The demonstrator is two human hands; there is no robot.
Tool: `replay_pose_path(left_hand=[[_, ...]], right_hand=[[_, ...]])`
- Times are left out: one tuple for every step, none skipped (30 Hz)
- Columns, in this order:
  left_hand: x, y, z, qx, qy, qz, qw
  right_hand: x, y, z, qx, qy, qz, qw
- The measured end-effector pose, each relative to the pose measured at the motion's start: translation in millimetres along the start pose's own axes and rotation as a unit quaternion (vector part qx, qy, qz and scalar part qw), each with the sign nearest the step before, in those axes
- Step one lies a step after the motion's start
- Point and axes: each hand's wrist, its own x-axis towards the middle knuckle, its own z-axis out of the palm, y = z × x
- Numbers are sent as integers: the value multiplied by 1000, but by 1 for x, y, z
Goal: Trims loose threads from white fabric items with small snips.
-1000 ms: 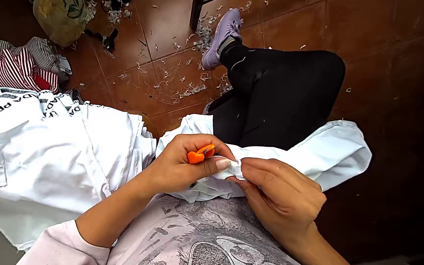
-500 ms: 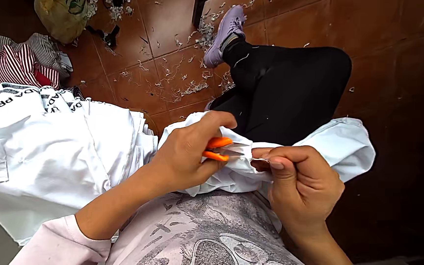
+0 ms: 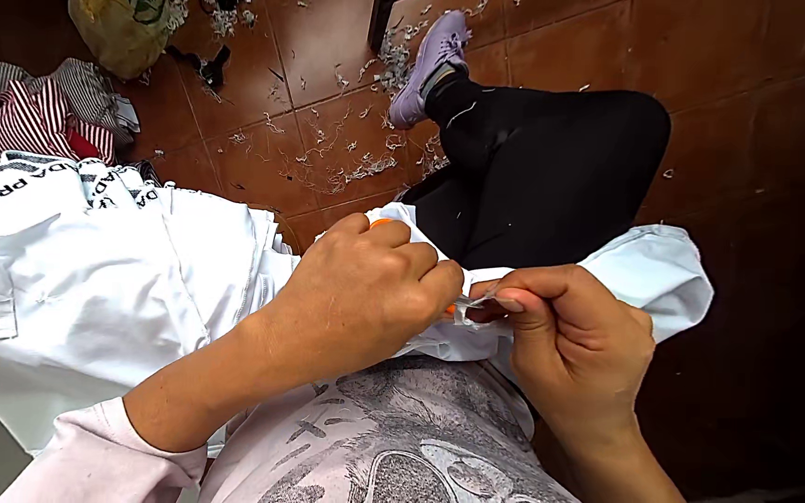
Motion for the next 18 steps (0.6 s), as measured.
replay_pose_path(left_hand=[[0, -4, 4, -23, 4, 1, 1000], [0, -9, 9, -53, 10, -2, 999], [-2, -13, 14, -83, 12, -9, 996], [-4, -14, 18, -102, 12, -17, 995], [-7, -13, 22, -113, 16, -23, 993], [-11, -9, 25, -117, 30, -25, 992], [-15, -1, 29, -113, 61, -23, 991], [-19, 8, 32, -106, 101, -17, 989], [-22, 18, 34, -98, 141, -8, 985], [-24, 26, 36, -93, 170, 4, 981], [-27, 33, 36, -97, 187, 18, 977], [-29, 38, 37, -114, 197, 31, 973], [-33, 40, 38, -136, 202, 39, 969], [-39, 39, 39, -149, 201, 35, 968], [-46, 37, 40, -151, 194, 17, 969], [-55, 33, 40, -140, 186, -10, 973], [-64, 28, 39, -122, 169, -44, 977], [-73, 22, 36, -103, 144, -78, 981]], right_hand=[[1, 2, 1, 25, 11, 16, 999], [3, 6, -1, 58, 39, 41, 997], [7, 13, -5, 93, 89, 72, 989], [14, 23, -13, 119, 155, 93, 976], [22, 35, -25, 126, 209, 100, 965], [27, 46, -37, 108, 233, 101, 961], [28, 51, -47, 78, 221, 94, 968], [26, 48, -54, 52, 161, 88, 982], [23, 40, -55, 37, 67, 74, 994], [20, 29, -51, 41, -41, 53, 997], [17, 22, -43, 56, -140, 26, 988], [15, 17, -34, 67, -222, -12, 973], [12, 17, -27, 70, -270, -52, 959], [9, 19, -23, 62, -290, -77, 952], [6, 22, -24, 50, -288, -87, 952], [3, 26, -28, 33, -272, -85, 958], [0, 29, -34, 11, -244, -73, 967], [-3, 31, -44, -22, -205, -54, 977]])
